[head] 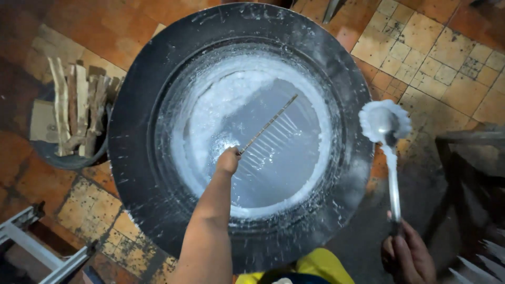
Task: Dipping a rack of candle wicks into a vat of molten wax to coat them and then hanging them to cool.
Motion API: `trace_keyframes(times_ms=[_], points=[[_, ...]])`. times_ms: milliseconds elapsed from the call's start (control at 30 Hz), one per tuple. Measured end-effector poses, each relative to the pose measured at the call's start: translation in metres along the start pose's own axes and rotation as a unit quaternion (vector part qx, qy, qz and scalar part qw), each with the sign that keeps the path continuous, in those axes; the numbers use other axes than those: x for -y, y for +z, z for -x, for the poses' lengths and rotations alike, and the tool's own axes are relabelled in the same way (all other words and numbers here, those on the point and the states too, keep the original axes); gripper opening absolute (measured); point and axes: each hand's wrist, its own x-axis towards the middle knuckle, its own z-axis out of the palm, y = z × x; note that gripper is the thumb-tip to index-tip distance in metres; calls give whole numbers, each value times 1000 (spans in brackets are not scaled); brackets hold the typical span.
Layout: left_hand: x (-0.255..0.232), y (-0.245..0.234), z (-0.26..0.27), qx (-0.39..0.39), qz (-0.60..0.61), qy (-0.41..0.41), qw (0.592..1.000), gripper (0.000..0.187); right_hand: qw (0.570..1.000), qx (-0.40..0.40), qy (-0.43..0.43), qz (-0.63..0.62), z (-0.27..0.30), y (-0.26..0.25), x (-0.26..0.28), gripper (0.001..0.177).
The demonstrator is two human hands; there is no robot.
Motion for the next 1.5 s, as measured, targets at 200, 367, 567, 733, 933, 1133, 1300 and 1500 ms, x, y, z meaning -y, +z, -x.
trace_keyframes(times_ms=[200,367,567,733,933,1133,1300,1500], points=[[8,1,-11,12,9,-28,1000,17,998,-32,-55,16,5,-11,-35,56],[14,12,-18,2,-2,-20,1000,15,997,45,-65,-17,7,-4,-22,56],[24,15,-25,-8,1,-8,1000,15,996,15,-69,-61,9,13,-19,57],[3,-17,0,-1,-34,38,999,19,984,65,-156,-61,7,17,14,55],[-55,-95,85,-31,-152,97,983,18,980,75,-150,-110,-2,5,26,51],[-92,-167,164,-137,-278,176,934,28,973,134,-163,-97,0,1,52,52],[-134,-257,208,-292,-384,232,845,21,987,126,-97,-13,-34,-20,46,51],[-177,-332,277,-353,-385,210,826,19,922,144,-97,346,-81,-27,88,55]])
